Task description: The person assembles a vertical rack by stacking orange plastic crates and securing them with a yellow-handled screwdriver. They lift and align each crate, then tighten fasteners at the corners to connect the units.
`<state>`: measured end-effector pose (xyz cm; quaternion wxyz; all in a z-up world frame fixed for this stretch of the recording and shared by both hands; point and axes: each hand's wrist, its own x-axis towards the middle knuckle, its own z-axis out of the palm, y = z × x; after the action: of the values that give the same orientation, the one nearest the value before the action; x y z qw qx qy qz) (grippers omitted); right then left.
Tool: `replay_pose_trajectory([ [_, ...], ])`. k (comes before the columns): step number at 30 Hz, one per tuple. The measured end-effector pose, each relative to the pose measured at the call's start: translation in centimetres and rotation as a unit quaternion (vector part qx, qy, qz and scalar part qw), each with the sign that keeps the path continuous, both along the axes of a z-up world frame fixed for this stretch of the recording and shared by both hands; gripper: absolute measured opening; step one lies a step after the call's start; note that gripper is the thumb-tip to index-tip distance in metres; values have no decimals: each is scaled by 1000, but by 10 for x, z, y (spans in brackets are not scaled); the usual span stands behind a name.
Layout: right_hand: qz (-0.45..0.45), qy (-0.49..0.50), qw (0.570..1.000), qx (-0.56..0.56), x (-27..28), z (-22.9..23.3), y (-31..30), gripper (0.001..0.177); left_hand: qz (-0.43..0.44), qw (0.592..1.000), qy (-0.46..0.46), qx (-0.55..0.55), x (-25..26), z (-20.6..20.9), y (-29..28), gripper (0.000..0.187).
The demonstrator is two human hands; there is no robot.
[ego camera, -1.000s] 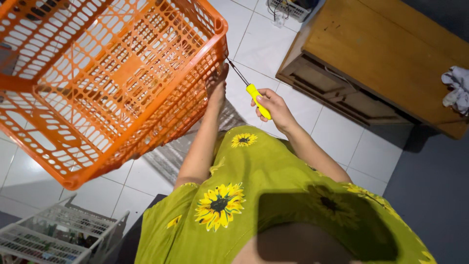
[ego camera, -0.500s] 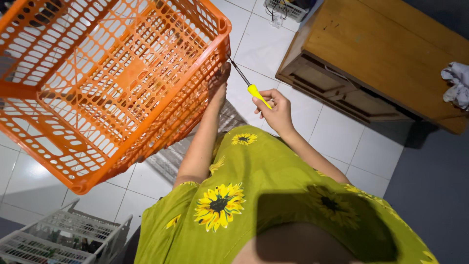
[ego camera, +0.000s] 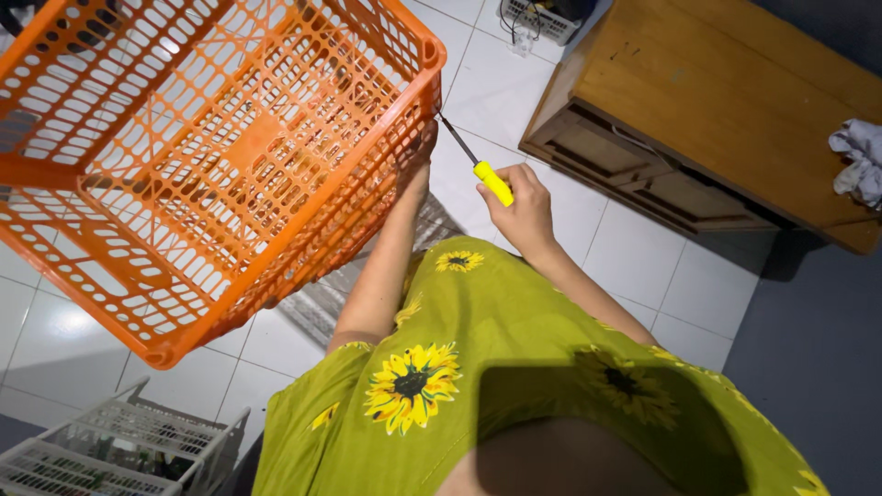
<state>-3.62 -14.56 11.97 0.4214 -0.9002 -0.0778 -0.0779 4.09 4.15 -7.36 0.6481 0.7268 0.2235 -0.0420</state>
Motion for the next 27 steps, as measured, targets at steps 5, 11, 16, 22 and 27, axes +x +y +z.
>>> replay_pose_trajectory([
  [5,-15,167,977,130,12,-9,-6,26,48,926,-6,-375,4,14,1,62],
  [11,38,517,645,561,31,-33,-27,27,-70,997,15,-7,-2,7,1,54],
  [16,69,444,782,431,26,-33,-13,27,-169,949,-7,267,11,-60,6,52],
  [22,41,102,993,47,14,-25,-2,29,-237,884,-21,402,14,-98,8,52],
  [27,35,404,840,360,31,-36,-7,30,-133,971,-10,199,6,-77,9,47],
])
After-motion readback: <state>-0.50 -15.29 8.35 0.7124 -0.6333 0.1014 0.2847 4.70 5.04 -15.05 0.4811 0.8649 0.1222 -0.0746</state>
